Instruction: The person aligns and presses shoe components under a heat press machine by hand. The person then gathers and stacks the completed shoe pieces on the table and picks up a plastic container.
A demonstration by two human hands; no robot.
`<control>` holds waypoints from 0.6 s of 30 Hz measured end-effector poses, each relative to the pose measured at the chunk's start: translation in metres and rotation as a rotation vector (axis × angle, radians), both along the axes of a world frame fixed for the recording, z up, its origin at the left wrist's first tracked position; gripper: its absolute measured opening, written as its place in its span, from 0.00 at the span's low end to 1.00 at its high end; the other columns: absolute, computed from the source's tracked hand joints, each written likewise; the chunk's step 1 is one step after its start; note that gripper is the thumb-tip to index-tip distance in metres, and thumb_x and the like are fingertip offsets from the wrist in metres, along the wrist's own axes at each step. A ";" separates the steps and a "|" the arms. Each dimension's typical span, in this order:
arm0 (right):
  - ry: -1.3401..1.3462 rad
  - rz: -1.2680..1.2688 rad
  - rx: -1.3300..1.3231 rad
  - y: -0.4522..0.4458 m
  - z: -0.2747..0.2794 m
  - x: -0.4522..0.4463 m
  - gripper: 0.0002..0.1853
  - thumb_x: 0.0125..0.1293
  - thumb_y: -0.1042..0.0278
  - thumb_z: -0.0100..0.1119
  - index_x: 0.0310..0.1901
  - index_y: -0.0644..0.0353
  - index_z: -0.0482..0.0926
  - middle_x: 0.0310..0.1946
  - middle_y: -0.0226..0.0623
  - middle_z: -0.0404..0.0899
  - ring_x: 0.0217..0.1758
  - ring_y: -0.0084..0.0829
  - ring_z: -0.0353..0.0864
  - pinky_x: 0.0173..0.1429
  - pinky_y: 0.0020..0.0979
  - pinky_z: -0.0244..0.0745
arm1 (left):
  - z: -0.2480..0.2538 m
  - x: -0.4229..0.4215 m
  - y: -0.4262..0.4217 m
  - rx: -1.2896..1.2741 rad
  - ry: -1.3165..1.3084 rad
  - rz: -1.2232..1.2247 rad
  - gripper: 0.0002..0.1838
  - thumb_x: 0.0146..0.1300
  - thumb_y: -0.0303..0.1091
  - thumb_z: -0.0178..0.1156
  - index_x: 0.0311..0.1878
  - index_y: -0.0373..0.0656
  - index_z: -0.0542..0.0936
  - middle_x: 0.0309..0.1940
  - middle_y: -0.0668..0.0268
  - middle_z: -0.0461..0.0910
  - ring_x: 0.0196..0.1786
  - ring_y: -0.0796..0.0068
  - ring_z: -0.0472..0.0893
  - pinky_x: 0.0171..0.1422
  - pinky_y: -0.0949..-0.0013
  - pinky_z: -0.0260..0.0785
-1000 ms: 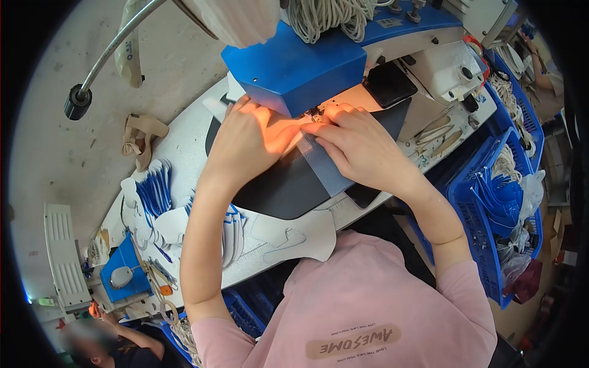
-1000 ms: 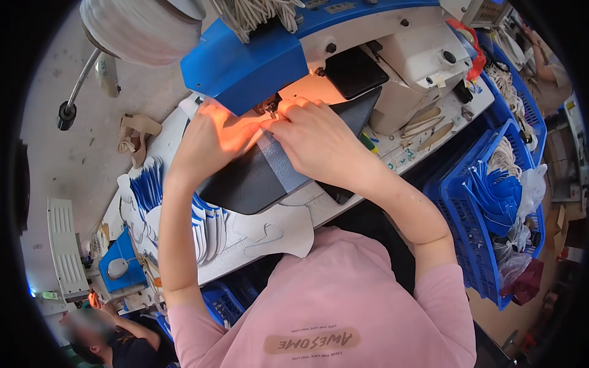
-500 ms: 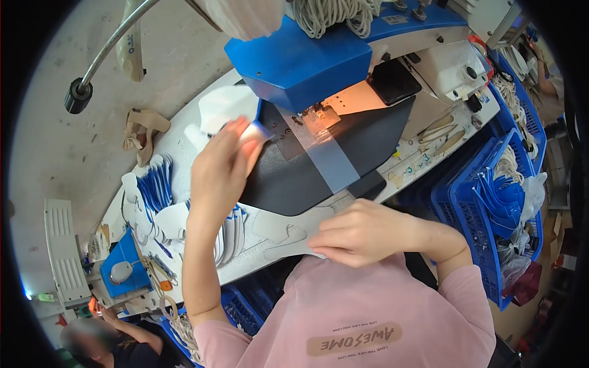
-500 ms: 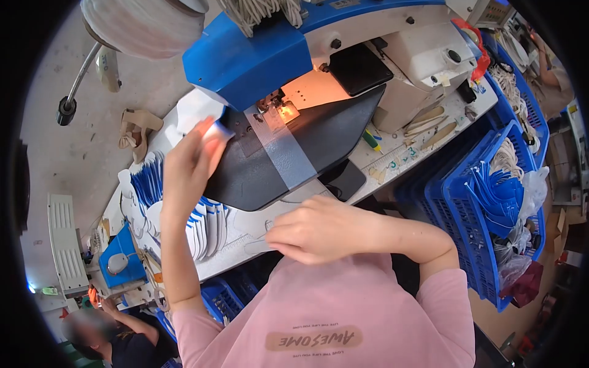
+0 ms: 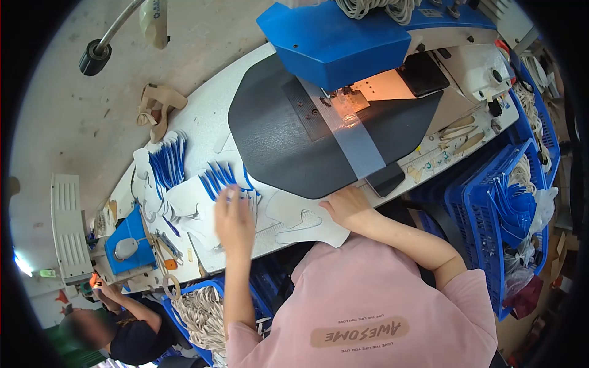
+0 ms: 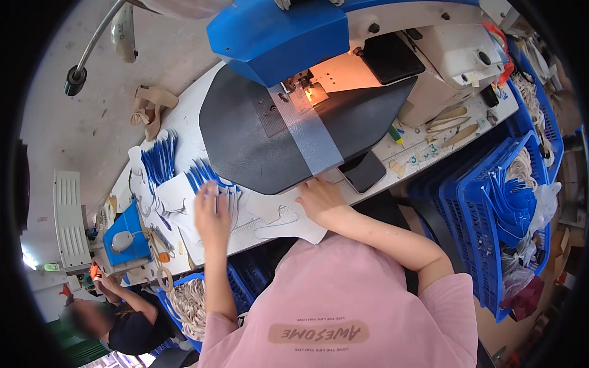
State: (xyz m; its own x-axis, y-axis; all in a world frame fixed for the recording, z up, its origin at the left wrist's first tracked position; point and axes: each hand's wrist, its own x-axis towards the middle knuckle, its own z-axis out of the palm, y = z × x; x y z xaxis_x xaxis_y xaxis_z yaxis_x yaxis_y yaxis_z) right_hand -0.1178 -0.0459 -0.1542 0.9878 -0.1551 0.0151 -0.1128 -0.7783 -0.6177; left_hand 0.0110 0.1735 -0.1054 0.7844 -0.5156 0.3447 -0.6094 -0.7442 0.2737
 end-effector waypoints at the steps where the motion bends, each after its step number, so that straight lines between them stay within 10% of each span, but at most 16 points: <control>1: -0.004 0.006 -0.003 0.001 -0.002 -0.001 0.14 0.62 0.63 0.61 0.42 0.67 0.79 0.42 0.51 0.79 0.45 0.50 0.78 0.50 0.45 0.74 | -0.008 -0.005 -0.013 -0.009 0.080 -0.073 0.18 0.62 0.31 0.62 0.55 0.39 0.78 0.54 0.50 0.75 0.56 0.48 0.76 0.60 0.55 0.69; 13: -0.141 -0.055 -0.086 -0.007 -0.014 -0.011 0.16 0.58 0.68 0.63 0.48 0.61 0.76 0.44 0.46 0.74 0.47 0.47 0.76 0.49 0.45 0.73 | -0.048 -0.014 -0.062 0.008 0.196 -0.314 0.12 0.49 0.22 0.65 0.41 0.38 0.83 0.42 0.54 0.80 0.45 0.50 0.78 0.50 0.57 0.72; 18: -0.175 -0.031 0.029 -0.003 -0.014 -0.010 0.15 0.58 0.68 0.63 0.47 0.59 0.77 0.38 0.42 0.76 0.41 0.45 0.78 0.45 0.43 0.75 | -0.018 0.003 -0.046 -0.129 0.771 -0.438 0.12 0.54 0.24 0.65 0.44 0.38 0.84 0.45 0.55 0.81 0.48 0.55 0.80 0.54 0.62 0.72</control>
State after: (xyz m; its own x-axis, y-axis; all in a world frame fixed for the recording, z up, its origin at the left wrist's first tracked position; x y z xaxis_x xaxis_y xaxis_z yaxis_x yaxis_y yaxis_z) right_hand -0.1282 -0.0494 -0.1684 0.9652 -0.1885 0.1812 -0.0255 -0.7575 -0.6523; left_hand 0.0139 0.1278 -0.1236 0.5641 -0.8168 -0.1206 -0.4436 -0.4230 0.7901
